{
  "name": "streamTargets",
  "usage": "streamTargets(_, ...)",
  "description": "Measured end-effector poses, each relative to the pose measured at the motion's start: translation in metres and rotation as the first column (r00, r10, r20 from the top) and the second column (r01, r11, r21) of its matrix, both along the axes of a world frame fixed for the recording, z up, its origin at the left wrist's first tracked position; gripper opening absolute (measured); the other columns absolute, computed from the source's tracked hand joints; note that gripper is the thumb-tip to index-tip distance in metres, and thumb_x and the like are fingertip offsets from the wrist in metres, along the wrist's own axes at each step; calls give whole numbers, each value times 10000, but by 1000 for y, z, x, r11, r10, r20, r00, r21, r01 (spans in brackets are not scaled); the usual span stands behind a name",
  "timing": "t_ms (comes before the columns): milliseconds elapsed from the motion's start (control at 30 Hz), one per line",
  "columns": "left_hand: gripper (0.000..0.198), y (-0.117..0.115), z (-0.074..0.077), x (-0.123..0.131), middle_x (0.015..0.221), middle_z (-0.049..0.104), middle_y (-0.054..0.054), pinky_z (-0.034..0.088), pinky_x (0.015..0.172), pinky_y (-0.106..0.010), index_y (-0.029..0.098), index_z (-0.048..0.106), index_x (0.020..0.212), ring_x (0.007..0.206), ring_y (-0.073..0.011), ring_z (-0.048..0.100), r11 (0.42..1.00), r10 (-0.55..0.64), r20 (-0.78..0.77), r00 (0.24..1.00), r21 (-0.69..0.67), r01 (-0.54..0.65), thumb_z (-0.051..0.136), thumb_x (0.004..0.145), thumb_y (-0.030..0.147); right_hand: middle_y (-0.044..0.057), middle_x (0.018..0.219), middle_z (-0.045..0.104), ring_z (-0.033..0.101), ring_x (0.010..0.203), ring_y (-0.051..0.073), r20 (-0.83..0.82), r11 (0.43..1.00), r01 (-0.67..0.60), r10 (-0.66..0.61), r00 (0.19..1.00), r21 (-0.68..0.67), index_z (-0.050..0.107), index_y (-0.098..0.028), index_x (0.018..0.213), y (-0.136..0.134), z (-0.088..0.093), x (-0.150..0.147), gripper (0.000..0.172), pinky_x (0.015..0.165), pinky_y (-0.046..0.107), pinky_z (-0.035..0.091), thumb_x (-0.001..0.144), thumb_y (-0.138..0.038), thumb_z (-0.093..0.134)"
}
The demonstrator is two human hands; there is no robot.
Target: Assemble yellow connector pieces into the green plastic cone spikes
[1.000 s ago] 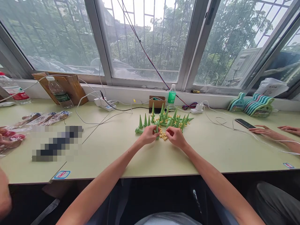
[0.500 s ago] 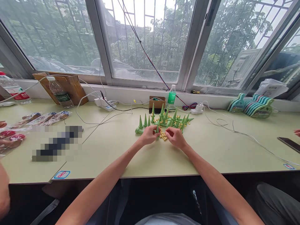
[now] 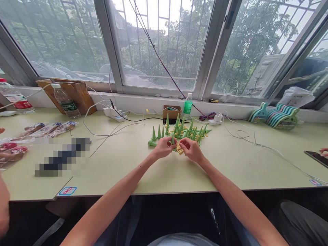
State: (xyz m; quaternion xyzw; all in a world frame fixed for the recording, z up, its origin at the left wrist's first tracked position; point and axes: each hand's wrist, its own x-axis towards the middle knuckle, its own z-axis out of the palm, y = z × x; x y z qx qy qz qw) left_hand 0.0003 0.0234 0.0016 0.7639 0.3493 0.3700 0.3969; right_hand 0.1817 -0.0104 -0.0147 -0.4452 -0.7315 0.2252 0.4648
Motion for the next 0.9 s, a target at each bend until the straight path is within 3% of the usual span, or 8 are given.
streamTargets(333, 161, -4, 0, 2, 695, 587, -5, 414, 489, -196, 144, 637, 855, 543, -81, 504, 1000, 6, -2, 1000, 28, -6, 585, 783, 278, -20, 570, 539, 453, 464, 104, 41, 999, 30, -29, 999, -18, 572, -176, 793, 2, -2, 1, 332, 488, 229, 375, 922, -461, 460)
streamTargets(600, 169, -2, -4, 3, 743, 616, -23, 450, 520, -210, 144, 646, 849, 560, -86, 505, 998, -2, -15, 1000, 68, 3, 588, 782, 288, -39, 499, 386, 322, 490, 97, 136, 987, 121, -135, 981, 107, 404, -189, 572, 9, -9, 3, 491, 488, 236, 264, 940, -514, 398)
streamTargets(767, 179, -1, -3, 2, 718, 589, -14, 428, 490, -198, 140, 632, 856, 554, -84, 502, 999, 4, 20, 1000, 39, -5, 589, 786, 299, -32, 530, 474, 395, 491, 107, 105, 995, 88, -93, 990, 46, 557, -178, 753, 6, -7, 3, 392, 498, 229, 311, 936, -496, 419)
streamTargets(900, 184, -2, -1, 1, 740, 584, -21, 423, 486, -194, 138, 619, 839, 575, -87, 516, 999, 5, 42, 999, 31, -6, 598, 789, 315, -33, 554, 498, 404, 488, 110, 100, 999, 44, -46, 994, 29, 578, -179, 878, 3, -5, 2, 301, 491, 227, 315, 914, -458, 472)
